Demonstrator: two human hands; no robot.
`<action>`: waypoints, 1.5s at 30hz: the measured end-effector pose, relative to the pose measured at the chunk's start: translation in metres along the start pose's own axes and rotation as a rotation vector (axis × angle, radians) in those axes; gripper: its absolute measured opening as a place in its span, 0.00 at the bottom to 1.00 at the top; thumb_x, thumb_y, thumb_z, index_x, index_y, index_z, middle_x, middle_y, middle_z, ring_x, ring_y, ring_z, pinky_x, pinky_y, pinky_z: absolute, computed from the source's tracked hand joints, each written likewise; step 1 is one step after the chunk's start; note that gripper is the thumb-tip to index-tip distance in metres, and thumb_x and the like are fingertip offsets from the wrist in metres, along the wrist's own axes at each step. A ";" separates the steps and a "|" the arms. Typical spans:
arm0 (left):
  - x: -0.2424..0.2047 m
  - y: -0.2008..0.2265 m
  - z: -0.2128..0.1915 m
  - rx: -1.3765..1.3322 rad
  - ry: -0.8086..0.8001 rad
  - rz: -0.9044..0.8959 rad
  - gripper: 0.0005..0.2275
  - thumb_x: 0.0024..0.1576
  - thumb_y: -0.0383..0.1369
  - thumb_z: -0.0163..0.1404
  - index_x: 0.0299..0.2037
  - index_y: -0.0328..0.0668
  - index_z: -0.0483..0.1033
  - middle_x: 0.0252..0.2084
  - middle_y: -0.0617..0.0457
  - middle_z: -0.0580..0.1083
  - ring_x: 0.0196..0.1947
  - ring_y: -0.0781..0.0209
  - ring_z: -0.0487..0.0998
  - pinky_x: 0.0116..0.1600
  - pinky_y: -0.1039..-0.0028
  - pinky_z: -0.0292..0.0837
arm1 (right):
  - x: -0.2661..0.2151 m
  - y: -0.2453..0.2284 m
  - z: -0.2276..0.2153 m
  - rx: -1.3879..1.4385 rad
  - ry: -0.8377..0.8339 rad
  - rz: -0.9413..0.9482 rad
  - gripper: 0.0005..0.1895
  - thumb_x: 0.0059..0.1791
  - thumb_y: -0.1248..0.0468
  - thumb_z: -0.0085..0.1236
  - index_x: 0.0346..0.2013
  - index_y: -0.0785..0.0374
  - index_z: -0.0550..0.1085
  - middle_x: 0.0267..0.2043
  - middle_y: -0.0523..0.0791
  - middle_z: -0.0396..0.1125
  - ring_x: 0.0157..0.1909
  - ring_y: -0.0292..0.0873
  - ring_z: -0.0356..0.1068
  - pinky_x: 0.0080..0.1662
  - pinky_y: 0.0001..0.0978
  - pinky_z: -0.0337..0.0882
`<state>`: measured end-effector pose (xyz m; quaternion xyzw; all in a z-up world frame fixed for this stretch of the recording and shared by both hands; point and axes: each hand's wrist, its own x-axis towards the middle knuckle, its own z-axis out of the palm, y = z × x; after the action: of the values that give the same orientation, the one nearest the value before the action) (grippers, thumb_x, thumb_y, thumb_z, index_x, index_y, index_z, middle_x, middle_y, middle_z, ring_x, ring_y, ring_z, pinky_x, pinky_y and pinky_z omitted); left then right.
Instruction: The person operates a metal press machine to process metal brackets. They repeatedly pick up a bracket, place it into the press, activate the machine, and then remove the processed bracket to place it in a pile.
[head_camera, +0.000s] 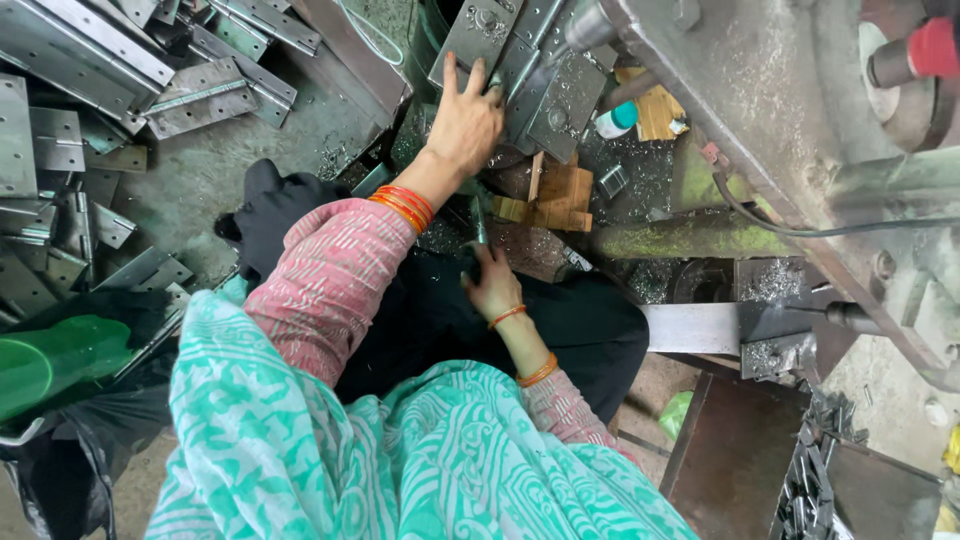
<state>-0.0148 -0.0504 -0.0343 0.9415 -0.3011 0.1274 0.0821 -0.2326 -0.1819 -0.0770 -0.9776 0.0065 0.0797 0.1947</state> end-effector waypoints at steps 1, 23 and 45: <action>0.000 0.000 0.002 -0.003 -0.040 -0.009 0.14 0.59 0.36 0.48 0.49 0.42 0.82 0.60 0.47 0.73 0.72 0.35 0.57 0.69 0.26 0.38 | 0.004 -0.003 -0.011 -0.019 -0.017 -0.021 0.32 0.42 0.57 0.66 0.60 0.55 0.68 0.58 0.60 0.62 0.50 0.68 0.69 0.46 0.56 0.72; 0.022 0.002 0.030 -0.009 0.081 -0.076 0.15 0.57 0.34 0.48 0.50 0.39 0.82 0.57 0.48 0.75 0.68 0.36 0.60 0.67 0.29 0.44 | 0.005 0.001 -0.020 0.009 -0.024 -0.003 0.30 0.47 0.55 0.63 0.62 0.54 0.68 0.55 0.56 0.67 0.54 0.65 0.70 0.52 0.54 0.72; 0.029 0.001 0.044 -0.036 0.034 -0.060 0.20 0.62 0.37 0.43 0.62 0.40 0.75 0.68 0.49 0.68 0.76 0.36 0.49 0.67 0.22 0.33 | 0.009 0.004 -0.029 0.040 -0.019 -0.075 0.32 0.45 0.58 0.63 0.63 0.58 0.67 0.55 0.57 0.68 0.55 0.63 0.70 0.54 0.50 0.72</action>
<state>0.0153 -0.0774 -0.0679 0.9462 -0.2735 0.1354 0.1078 -0.2195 -0.1962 -0.0535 -0.9722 -0.0305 0.0816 0.2172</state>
